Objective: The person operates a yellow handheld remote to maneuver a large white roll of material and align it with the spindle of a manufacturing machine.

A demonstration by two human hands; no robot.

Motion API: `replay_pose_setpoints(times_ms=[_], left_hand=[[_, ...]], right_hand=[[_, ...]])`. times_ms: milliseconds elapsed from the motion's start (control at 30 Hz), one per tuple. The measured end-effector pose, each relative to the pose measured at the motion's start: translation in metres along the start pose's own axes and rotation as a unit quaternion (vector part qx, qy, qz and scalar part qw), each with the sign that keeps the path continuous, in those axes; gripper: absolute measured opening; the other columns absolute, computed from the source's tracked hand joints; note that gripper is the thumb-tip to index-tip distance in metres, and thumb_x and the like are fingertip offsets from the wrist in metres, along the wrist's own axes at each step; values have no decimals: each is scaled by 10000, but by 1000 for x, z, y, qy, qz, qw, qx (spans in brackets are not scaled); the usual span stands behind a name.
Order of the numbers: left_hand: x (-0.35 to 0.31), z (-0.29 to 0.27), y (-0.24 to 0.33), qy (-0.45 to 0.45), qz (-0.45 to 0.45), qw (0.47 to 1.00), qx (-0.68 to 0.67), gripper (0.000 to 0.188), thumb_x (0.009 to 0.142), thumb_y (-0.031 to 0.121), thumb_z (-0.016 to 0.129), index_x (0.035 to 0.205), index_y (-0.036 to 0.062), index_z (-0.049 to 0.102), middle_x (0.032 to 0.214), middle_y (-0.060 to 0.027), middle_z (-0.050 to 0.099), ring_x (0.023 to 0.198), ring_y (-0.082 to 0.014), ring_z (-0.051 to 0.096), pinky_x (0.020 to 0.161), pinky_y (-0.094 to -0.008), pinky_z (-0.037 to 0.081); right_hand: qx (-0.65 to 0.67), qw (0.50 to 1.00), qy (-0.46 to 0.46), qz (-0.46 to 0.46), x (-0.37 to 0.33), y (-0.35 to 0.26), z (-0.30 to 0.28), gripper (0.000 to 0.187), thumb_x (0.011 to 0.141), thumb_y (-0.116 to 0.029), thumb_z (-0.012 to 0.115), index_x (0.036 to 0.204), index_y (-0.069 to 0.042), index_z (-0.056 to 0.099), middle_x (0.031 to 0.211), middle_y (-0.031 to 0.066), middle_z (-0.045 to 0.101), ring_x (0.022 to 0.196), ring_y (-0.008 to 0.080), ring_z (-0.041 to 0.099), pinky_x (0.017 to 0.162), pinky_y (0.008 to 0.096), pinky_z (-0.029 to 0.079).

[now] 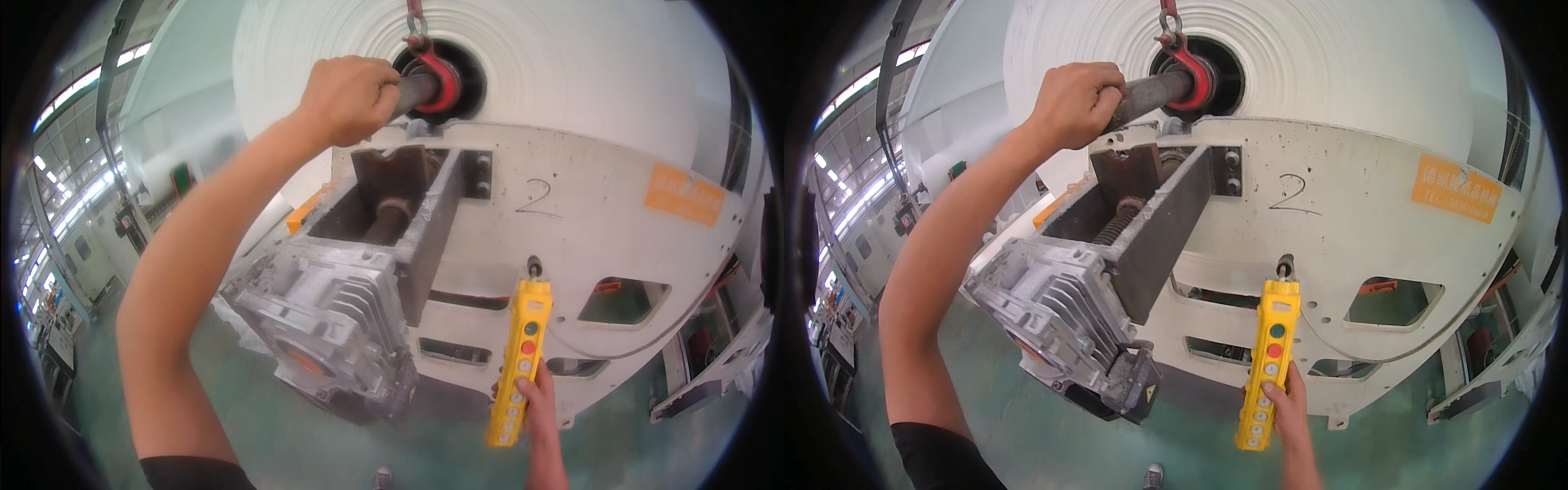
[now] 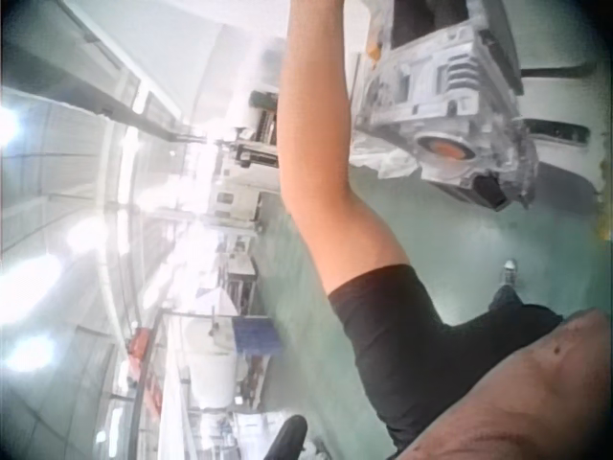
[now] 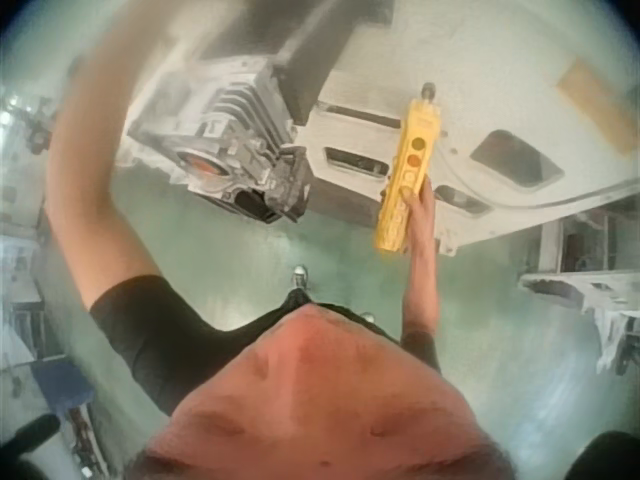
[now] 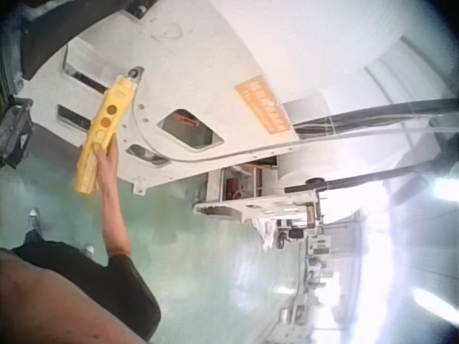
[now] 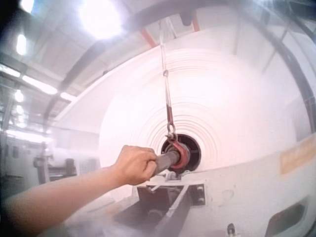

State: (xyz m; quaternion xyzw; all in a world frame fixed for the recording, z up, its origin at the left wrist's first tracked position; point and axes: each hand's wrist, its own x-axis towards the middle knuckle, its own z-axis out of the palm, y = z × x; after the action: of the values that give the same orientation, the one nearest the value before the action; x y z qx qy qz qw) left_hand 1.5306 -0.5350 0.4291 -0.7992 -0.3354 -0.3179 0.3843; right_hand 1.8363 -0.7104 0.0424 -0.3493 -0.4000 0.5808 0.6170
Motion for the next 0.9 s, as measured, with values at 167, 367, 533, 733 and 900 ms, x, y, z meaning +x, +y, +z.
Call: replay_pose_setpoints(times_ms=[167, 367, 533, 733, 900], left_hand=[[7, 3, 11, 40, 24, 999, 8, 228, 835, 159, 512, 815, 77, 723, 785, -104, 699, 730, -342, 661, 674, -425, 524], [16, 7, 23, 21, 13, 1000, 8, 231, 836, 149, 505, 825, 73, 723, 790, -99, 704, 727, -328, 667, 676, -409, 525], [23, 8, 30, 13, 5, 1000, -8, 232, 829, 132, 490, 822, 48, 706, 809, -104, 705, 739, -316, 670, 696, -390, 525], [27, 14, 33, 3, -20, 999, -42, 241, 824, 113, 470, 816, 25, 694, 835, -96, 717, 743, -295, 674, 704, -366, 524], [32, 19, 35, 9, -2, 999, -50, 246, 820, 105, 460, 819, 20, 691, 836, -97, 718, 735, -295, 671, 699, -360, 523]], right_hand=[[2, 1000, -25, -12, 7, -15, -4, 684, 823, -285, 715, 1389, -7, 449, 1103, 170, 631, 862, 291, 715, 776, 431, 614], [6, 998, -55, -16, 7, -35, -15, 689, 834, -268, 706, 1409, -8, 429, 1116, 173, 633, 876, 295, 716, 780, 440, 613], [16, 998, -55, -15, 0, -43, -28, 653, 847, -196, 662, 1421, -8, 411, 1137, 180, 640, 886, 301, 720, 777, 442, 616], [29, 999, -26, -21, -9, -37, -33, 635, 833, -173, 636, 1406, -7, 415, 1118, 174, 648, 877, 305, 724, 765, 421, 621], [12, 1000, -11, -22, -14, -30, -45, 645, 823, -204, 648, 1398, -18, 424, 1108, 166, 647, 863, 298, 725, 766, 420, 622]])
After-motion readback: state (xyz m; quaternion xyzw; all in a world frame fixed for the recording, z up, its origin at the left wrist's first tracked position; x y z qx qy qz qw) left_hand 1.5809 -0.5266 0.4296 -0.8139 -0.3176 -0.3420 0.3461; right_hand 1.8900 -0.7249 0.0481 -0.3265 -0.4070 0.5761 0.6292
